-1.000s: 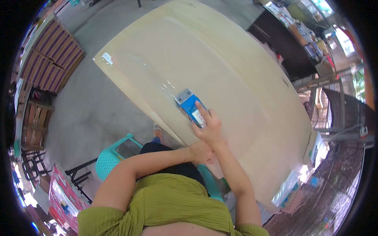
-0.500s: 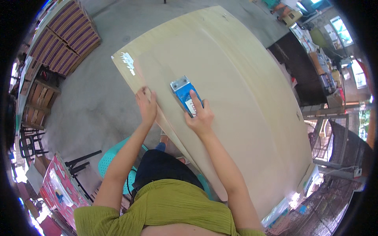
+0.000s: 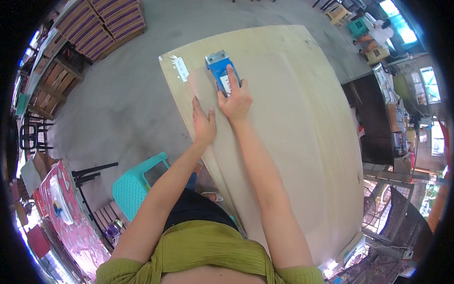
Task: The person wraps a large object with brown paper and plastic film, securing the edges with tape using a hand-held dispenser.
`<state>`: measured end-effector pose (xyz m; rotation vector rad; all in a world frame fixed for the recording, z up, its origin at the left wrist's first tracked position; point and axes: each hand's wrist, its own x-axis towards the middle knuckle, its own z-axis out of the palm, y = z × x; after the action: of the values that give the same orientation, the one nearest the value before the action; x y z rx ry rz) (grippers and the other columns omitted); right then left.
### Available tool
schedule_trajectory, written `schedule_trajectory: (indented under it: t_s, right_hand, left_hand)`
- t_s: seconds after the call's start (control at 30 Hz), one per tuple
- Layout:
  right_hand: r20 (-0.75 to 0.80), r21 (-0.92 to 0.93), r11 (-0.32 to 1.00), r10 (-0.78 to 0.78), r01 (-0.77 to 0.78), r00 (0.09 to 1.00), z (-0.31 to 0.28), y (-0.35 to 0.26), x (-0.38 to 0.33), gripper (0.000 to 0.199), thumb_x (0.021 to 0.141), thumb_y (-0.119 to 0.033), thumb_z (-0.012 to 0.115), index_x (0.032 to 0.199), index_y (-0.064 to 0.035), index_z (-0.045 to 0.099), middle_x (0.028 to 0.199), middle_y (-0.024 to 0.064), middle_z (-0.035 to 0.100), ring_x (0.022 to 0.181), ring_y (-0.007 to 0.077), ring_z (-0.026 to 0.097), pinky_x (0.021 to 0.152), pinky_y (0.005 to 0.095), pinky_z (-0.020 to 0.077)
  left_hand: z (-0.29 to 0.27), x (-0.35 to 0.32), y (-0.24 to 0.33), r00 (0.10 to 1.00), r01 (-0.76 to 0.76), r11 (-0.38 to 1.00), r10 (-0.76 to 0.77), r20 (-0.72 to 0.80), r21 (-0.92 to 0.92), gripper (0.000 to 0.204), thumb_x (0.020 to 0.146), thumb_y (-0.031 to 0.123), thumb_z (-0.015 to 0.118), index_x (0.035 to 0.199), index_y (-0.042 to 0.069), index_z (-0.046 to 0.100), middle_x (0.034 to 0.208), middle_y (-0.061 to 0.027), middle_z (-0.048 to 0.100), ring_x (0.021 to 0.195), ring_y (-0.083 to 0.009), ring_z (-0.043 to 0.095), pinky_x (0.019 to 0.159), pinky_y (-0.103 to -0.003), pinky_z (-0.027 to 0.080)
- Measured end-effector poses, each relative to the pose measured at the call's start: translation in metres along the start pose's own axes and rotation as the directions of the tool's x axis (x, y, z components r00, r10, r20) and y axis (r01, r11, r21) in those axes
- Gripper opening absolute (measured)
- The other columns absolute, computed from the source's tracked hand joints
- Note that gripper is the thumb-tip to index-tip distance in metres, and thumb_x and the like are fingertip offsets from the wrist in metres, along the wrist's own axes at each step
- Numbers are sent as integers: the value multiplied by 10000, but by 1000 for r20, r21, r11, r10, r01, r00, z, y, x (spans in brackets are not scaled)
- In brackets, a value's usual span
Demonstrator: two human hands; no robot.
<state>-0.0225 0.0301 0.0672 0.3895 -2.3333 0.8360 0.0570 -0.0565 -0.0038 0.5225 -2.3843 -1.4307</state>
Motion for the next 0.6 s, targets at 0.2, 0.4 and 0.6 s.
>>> schedule_trajectory:
  t_s: [0.2, 0.4, 0.6]
  right_hand:
    - [107, 7, 999, 33, -34, 994, -22, 5, -10, 828, 721, -210, 759, 1487, -297, 457, 874, 153, 533, 692, 352, 593, 594, 447, 512]
    - [228, 14, 981, 186, -194, 956, -151, -4, -138, 875, 687, -102, 753, 1492, -265, 450, 896, 168, 527, 756, 371, 579, 662, 459, 514]
    - [79, -101, 993, 65, -57, 995, -299, -7, -292, 861, 656, -137, 753, 1470, -139, 470, 779, 122, 529, 613, 268, 508, 504, 366, 438]
  left_hand:
    - [-2, 0, 5, 998, 41, 999, -42, 38, 25, 799, 968, 267, 568, 1549, -29, 107, 1564, -296, 246, 1447, -410, 283, 1192, -485, 218]
    - [-4, 0, 2, 999, 33, 999, -33, 12, 32, 796, 964, 266, 574, 1545, -32, 120, 1561, -281, 268, 1436, -400, 309, 1186, -468, 244]
    - [3, 2, -11, 999, -34, 997, 32, -21, -69, 720, 1000, 224, 522, 1527, -70, 129, 1560, -308, 251, 1439, -430, 290, 1196, -441, 253]
